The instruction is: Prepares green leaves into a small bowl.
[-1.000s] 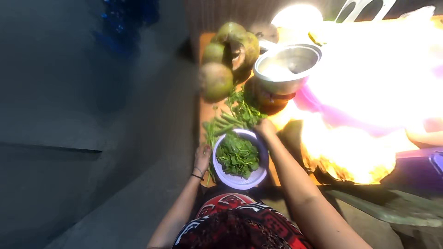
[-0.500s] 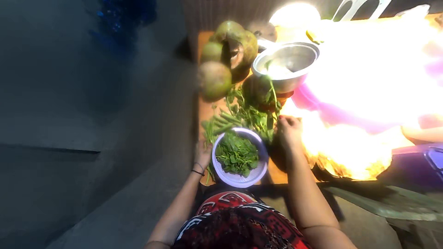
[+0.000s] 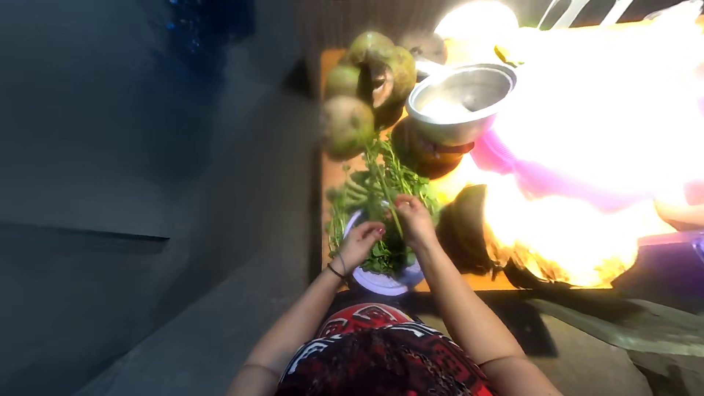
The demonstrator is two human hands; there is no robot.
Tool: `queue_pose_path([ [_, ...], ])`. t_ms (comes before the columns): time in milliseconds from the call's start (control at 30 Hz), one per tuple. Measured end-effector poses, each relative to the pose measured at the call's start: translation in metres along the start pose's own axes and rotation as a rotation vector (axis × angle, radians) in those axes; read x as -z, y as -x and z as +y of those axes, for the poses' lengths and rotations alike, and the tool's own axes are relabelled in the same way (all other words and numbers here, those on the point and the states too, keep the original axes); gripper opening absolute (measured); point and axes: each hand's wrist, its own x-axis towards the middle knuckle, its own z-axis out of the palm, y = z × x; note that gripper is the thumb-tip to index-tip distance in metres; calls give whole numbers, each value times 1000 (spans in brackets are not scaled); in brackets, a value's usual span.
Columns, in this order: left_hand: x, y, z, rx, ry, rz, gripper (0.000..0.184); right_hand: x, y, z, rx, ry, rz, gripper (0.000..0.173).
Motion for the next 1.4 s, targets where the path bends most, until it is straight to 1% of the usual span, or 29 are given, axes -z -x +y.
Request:
queue_pose_path([
  [100,-5,-5,2,69,-40,-29,34,-10,0,9,-63,-69,0,35],
  [167,-9,-7,2,105,-36,-25,32,-13,4,15,-101,-68,-40,39],
  [233,-12,-7,1,149,10,6,30,-13,6,22,-113,-69,-66,34],
  [300,-13,-6,0,175,112,60,29,-12,6,25,-125,-55,-70,29],
  [400,-10,-5,-1,164,234,116,31,-12,6,25,-108,21,-66,21],
  [500,-5,-5,-2,139,238,159,28,-13,7,21,-104,67,-61,19],
  [567,-2,-3,-1,128,187,171,28,-15,9,20,-109,-20,-50,15],
  [667,2,-1,0,97,-2,199,29,-11,7,19,-151,-196,-61,22],
  [700,4,-1,-2,76,-67,206,29,-11,7,18,-159,-233,-37,23],
  [733,5,-2,-4,57,-117,213,29,-10,6,16,-164,-229,-26,24],
  [800,7,-2,-7,22,-187,233,29,-10,7,8,-158,-108,-25,21],
  [867,9,-2,-9,-6,-229,248,31,-7,6,3,-120,3,-17,14],
  [900,10,-2,-9,-19,-244,259,31,-6,5,2,-113,8,-8,8],
  [933,10,-2,-8,-29,-252,278,32,-4,4,1,-112,-1,-8,8],
  [1033,10,1,-6,-58,-203,349,30,4,4,4,-102,-10,-31,13],
  [1167,11,2,-5,-97,-112,378,29,10,9,13,-76,33,-80,18],
  [1267,10,1,-5,-75,-37,412,26,9,12,13,-88,7,-92,16],
  [1300,9,1,-4,-63,-25,410,26,8,12,13,-81,11,-78,13],
  [1333,9,1,-3,-51,-29,407,26,7,13,13,-48,40,-57,13],
  [1367,8,1,-3,-46,-47,409,26,7,13,14,21,112,-45,25],
  [1400,8,1,-2,-50,-76,411,25,9,13,15,131,232,-45,36],
])
